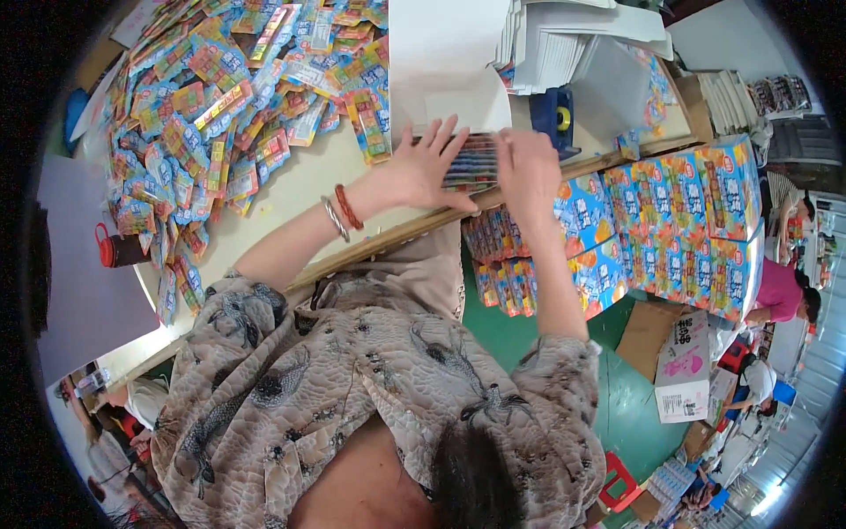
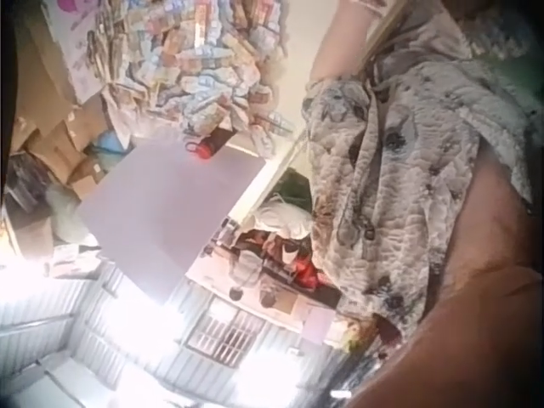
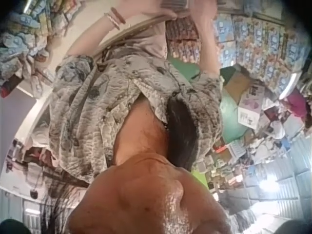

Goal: Manually organizing and packing small card packets into retail display boxes.

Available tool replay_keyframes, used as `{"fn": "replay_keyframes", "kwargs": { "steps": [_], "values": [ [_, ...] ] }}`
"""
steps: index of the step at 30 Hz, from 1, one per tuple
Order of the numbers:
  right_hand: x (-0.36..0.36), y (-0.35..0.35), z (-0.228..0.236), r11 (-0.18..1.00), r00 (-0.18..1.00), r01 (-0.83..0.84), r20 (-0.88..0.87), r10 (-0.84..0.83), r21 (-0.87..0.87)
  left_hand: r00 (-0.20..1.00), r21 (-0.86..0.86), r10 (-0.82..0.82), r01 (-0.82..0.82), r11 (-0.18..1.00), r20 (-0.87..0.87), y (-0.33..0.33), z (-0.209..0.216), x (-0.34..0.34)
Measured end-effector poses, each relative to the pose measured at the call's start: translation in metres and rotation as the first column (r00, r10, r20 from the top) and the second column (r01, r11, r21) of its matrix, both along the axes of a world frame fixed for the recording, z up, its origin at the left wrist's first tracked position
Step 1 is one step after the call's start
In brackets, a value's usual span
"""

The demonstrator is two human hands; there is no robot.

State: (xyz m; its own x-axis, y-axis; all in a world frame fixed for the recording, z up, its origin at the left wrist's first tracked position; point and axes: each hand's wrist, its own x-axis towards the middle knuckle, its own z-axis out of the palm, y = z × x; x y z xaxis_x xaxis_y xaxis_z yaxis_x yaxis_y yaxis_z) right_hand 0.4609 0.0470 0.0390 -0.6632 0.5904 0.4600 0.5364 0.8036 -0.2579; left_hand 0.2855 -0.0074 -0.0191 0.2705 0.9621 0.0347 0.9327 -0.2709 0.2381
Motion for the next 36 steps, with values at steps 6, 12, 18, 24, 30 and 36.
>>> {"fn": "replay_keyframes", "kwargs": {
  "steps": [6, 12, 18, 24, 30, 36],
  "values": [
    [-0.009, 0.032, -0.033, 0.728, 0.911, 0.395, 0.137, -0.389, -0.56, 0.999, 0.092, 0.008, -0.004, 0.996, -0.047, -0.014, 0.001, 0.011],
    [-0.001, 0.041, -0.057, 0.732, 0.861, 0.494, 0.145, -0.487, -0.47, 0.963, 0.18, 0.003, 0.048, 0.982, -0.27, -0.011, -0.019, 0.017],
    [-0.012, 0.03, -0.06, 0.77, 0.823, 0.435, -0.142, -0.551, -0.467, 0.975, 0.058, -0.04, 0.054, 0.997, -0.218, 0.021, 0.0, -0.013],
    [-0.02, 0.034, -0.039, 0.767, 0.909, 0.401, 0.113, -0.402, -0.5, 0.985, 0.012, -0.067, 0.07, 0.997, -0.161, 0.018, -0.014, -0.017],
    [-0.025, 0.023, -0.026, 0.618, 0.723, 0.691, 0.371, -0.583, -0.376, 0.998, 0.124, -0.028, 0.035, 0.992, -0.054, 0.017, -0.021, -0.01],
    [-0.062, 0.014, 0.002, 0.9, 0.891, 0.431, -0.191, -0.412, 0.065, 0.963, 0.317, -0.217, 0.158, 0.935, 0.161, -0.003, 0.003, -0.029]
  ]
}}
